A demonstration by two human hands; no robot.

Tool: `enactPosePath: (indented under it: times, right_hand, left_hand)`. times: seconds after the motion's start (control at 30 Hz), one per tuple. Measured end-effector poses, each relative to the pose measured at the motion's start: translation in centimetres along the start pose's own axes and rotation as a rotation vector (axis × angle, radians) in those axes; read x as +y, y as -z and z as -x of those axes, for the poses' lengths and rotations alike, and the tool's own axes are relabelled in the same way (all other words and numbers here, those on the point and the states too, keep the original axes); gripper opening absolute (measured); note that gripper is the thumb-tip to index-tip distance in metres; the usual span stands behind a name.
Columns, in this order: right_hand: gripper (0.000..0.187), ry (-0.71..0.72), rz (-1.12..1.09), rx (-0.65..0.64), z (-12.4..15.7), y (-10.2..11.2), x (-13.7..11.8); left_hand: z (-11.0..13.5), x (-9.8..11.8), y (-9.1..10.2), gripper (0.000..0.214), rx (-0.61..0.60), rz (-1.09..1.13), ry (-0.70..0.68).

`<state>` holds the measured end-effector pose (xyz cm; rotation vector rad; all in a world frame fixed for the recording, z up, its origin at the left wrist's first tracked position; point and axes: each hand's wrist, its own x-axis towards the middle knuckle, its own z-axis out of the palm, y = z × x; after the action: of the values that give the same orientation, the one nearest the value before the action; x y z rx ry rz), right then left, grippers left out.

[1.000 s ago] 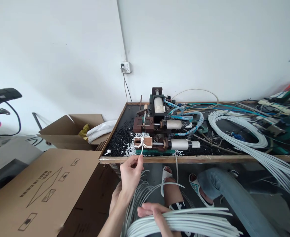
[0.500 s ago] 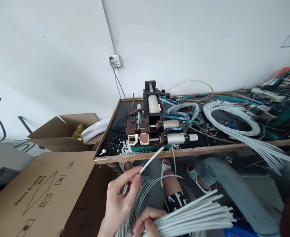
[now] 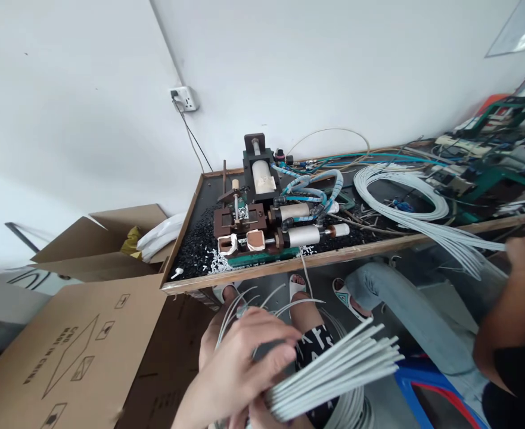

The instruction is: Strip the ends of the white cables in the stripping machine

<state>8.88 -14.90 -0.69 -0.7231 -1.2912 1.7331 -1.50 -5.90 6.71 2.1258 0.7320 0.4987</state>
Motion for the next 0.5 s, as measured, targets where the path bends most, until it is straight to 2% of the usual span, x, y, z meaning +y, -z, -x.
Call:
enactPosePath:
  times: [0.07, 0.13, 0.17, 0.33, 0.5]
  right_hand:
    - [0.072, -0.001, -0.008, 0.019, -0.3, -0.1, 0.0]
    - [0.042, -0.005, -0.029, 0.121, -0.6, -0.3, 0.2]
    - [0.031, -0.006, -0.041, 0.184, -0.8, -0.3, 0.3]
    - [0.031, -0.016, -0.096, 0.420, -1.2, -0.1, 0.7]
    - [0.034, -0.030, -0.165, 0.517, -0.9, 0.4, 1.2]
  left_hand:
    - [-0.2, 1.1, -0.1, 0.025, -0.142, 0.014, -0.025]
    - [-0.4, 1.5, -0.3, 0.028, -0.214, -0.018, -0.044]
    - [-0.4, 1.4, -0.3, 0.029, -0.205, -0.035, -0.043]
    - [-0.6, -0.1, -0.8, 0.037, 0.054, -0.049, 0.075]
    - [-0.4, -1.7, -1.0, 0.032, 0.266, 0.308, 0.278]
